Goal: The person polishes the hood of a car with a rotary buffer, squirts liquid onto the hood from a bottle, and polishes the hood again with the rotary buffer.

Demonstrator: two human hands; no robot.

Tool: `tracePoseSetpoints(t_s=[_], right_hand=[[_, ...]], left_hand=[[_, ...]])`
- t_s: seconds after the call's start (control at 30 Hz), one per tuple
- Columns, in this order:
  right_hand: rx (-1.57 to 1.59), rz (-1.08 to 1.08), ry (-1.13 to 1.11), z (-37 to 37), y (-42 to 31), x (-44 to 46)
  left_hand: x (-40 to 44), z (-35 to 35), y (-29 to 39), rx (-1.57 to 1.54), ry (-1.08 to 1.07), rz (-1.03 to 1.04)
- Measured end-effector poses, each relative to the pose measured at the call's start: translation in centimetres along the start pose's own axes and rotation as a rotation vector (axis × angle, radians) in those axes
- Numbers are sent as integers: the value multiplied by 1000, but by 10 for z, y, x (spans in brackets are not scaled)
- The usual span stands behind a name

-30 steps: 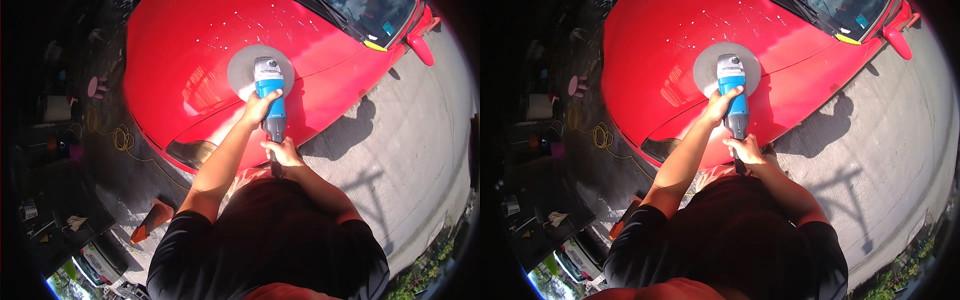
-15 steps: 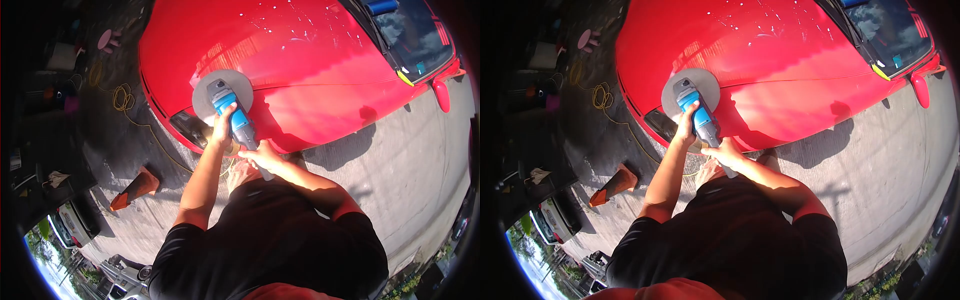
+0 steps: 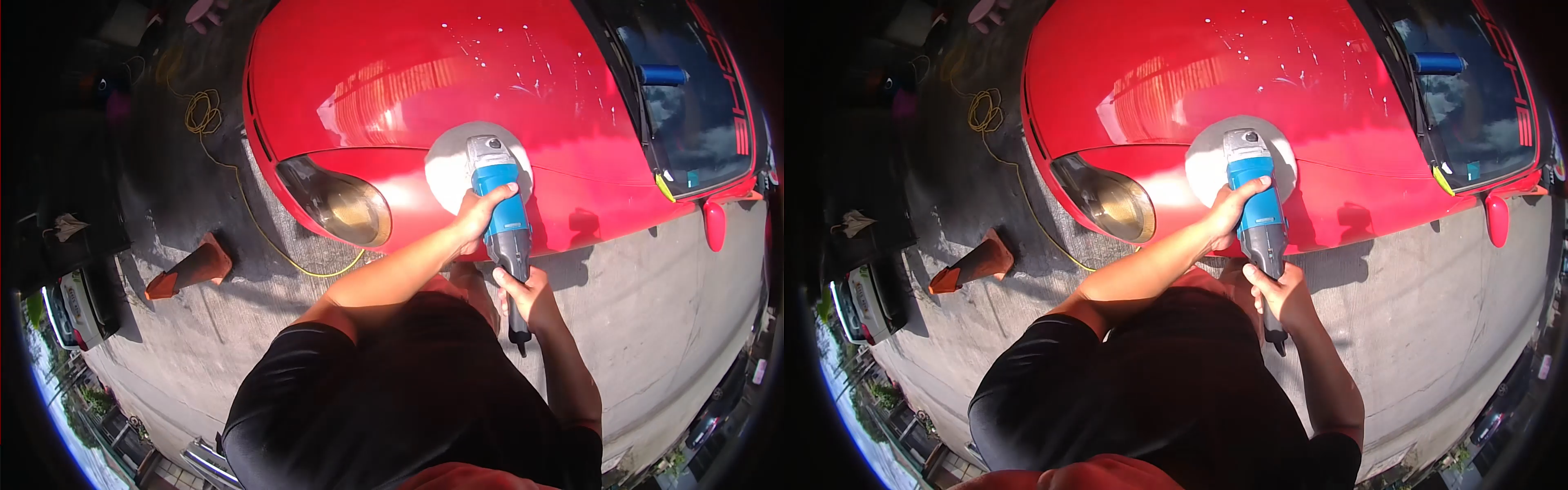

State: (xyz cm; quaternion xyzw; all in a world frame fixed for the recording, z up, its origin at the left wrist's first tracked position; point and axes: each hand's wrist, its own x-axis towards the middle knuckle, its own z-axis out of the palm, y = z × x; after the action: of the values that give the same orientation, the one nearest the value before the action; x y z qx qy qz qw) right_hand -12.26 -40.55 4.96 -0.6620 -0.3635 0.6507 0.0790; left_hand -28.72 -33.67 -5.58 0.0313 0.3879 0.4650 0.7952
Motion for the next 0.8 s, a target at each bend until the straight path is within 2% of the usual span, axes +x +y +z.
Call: tracePoseSetpoints(t_s=[0.07, 0.13, 0.2, 0.3, 0.4, 0.47, 0.6, 0.8], right_hand=[[-8, 32, 170, -26, 9, -11], [42, 17, 204, -46, 18, -18], [93, 6, 228, -54, 23, -20], [160, 32, 256, -50, 31, -19], [137, -4, 111, -28, 33, -7], [15, -70, -64, -16, 34, 9], [162, -29, -322, 31, 15, 45], [166, 53, -497, 115, 2, 110]], left_hand=[[18, 37, -14, 41, -84, -9], [44, 63, -34, 69, -126, -19], [64, 77, -56, 112, -82, 38], [49, 79, -53, 95, 13, 69], [12, 48, -23, -5, 74, 71], [6, 14, -17, -16, 137, 197], [-6, -51, 16, -19, 307, 225], [-29, -139, 70, -10, 458, 254]])
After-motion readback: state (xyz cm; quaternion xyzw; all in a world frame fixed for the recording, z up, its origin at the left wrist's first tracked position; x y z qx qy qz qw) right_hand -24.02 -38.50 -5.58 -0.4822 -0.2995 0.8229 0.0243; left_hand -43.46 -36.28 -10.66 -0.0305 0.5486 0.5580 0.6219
